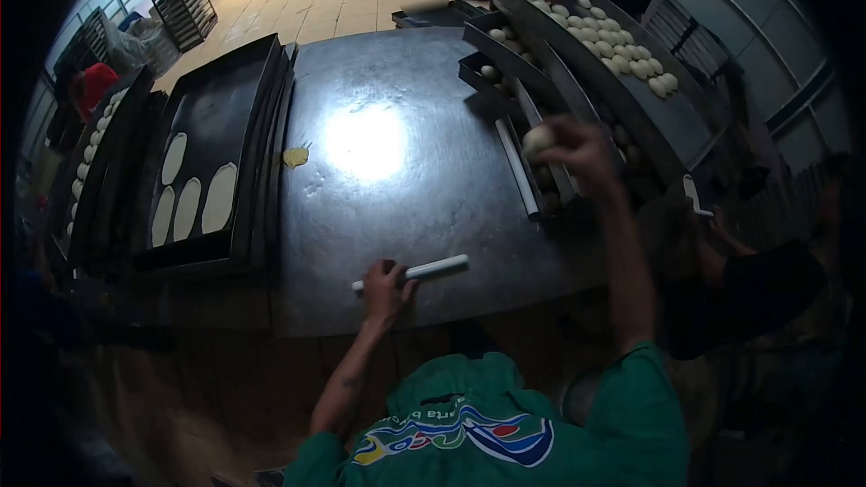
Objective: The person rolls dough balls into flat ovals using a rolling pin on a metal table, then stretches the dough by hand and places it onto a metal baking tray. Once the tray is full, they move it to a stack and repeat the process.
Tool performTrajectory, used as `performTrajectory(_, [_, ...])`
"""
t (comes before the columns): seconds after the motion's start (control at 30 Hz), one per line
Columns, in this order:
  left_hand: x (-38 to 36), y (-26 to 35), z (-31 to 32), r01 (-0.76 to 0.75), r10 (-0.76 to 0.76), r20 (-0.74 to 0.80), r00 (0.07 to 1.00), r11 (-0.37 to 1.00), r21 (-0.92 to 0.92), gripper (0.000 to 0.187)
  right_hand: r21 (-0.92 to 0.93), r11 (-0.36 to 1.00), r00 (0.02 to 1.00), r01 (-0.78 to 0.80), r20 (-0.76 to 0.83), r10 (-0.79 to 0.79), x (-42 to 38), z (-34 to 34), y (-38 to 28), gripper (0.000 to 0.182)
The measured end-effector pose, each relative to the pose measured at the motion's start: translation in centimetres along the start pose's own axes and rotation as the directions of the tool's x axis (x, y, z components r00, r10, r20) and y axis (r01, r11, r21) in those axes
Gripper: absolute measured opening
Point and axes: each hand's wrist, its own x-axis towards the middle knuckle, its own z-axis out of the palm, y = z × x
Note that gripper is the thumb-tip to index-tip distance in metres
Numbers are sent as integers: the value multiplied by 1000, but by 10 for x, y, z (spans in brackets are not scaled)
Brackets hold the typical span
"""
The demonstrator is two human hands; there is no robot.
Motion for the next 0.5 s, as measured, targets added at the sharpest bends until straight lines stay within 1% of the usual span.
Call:
performTrajectory(0.03, [11, 12, 10, -9, 12, 59, 998, 999, -47, 32, 178, 982, 996, -67, 65, 56, 10, 27, 50, 43])
performTrajectory(0.07, [20, 23, 19, -12, 23, 116, 993, 996, -93, 32, -24, 1000, 987, -1, 160, 5, 17, 49, 81, 40])
performTrajectory(0.1, [26, 33, 28, -3, 13, 107, 994, 996, -87, 32, -139, 989, 979, -59, 186, 84, 20, 73, 114, 43])
performTrajectory(0.13, [33, 43, 36, -24, 33, 124, 992, 997, -69, 33, -318, 945, 975, 72, 223, 1, 22, 94, 149, 39])
performTrajectory(0.17, [44, 47, 42, -45, 52, 141, 989, 998, -52, 34, -410, 896, 959, 172, 279, -57, 25, 111, 171, 40])
performTrajectory(0.2, [52, 50, 40, -35, 40, 136, 990, 998, -42, 34, -488, 830, 935, 269, 338, -105, 26, 128, 191, 40])
performTrajectory(0.23, [60, 56, 35, -12, 17, 209, 978, 1000, -28, 37, -517, 805, 933, 291, 339, -119, 21, 144, 213, 42])
performTrajectory(0.27, [67, 57, 35, 11, -8, 284, 959, 1000, -11, 40, -544, 780, 932, 309, 339, -132, 20, 153, 219, 43])
performTrajectory(0.3, [78, 52, 35, 102, -69, 369, 927, 992, -70, 45, -504, 818, 915, 278, 399, -64, 25, 152, 226, 67])
performTrajectory(0.33, [93, 47, 38, 115, -84, 380, 921, 992, -60, 45, -491, 828, 912, 271, 406, -58, 29, 143, 234, 67])
performTrajectory(0.37, [108, 39, 46, 347, -255, 405, 878, 922, -172, 46, -365, 931, 923, 25, 367, 119, 33, 129, 223, 84])
performTrajectory(0.4, [119, 37, 51, 558, -409, 452, 793, 785, -268, 48, -219, 946, 884, -239, 354, 306, 34, 117, 221, 102])
performTrajectory(0.43, [130, 34, 56, 564, -453, 383, 805, 785, -256, 52, -230, 944, 904, -238, 303, 302, 38, 109, 227, 132])
performTrajectory(0.47, [140, 34, 59, 574, -461, 394, 795, 780, -247, 52, -226, 941, 898, -252, 308, 314, 44, 107, 233, 132])
performTrajectory(0.5, [147, 33, 62, 579, -485, 401, 778, 800, -156, 54, -299, 922, 916, -247, 237, 323, 47, 107, 240, 132])
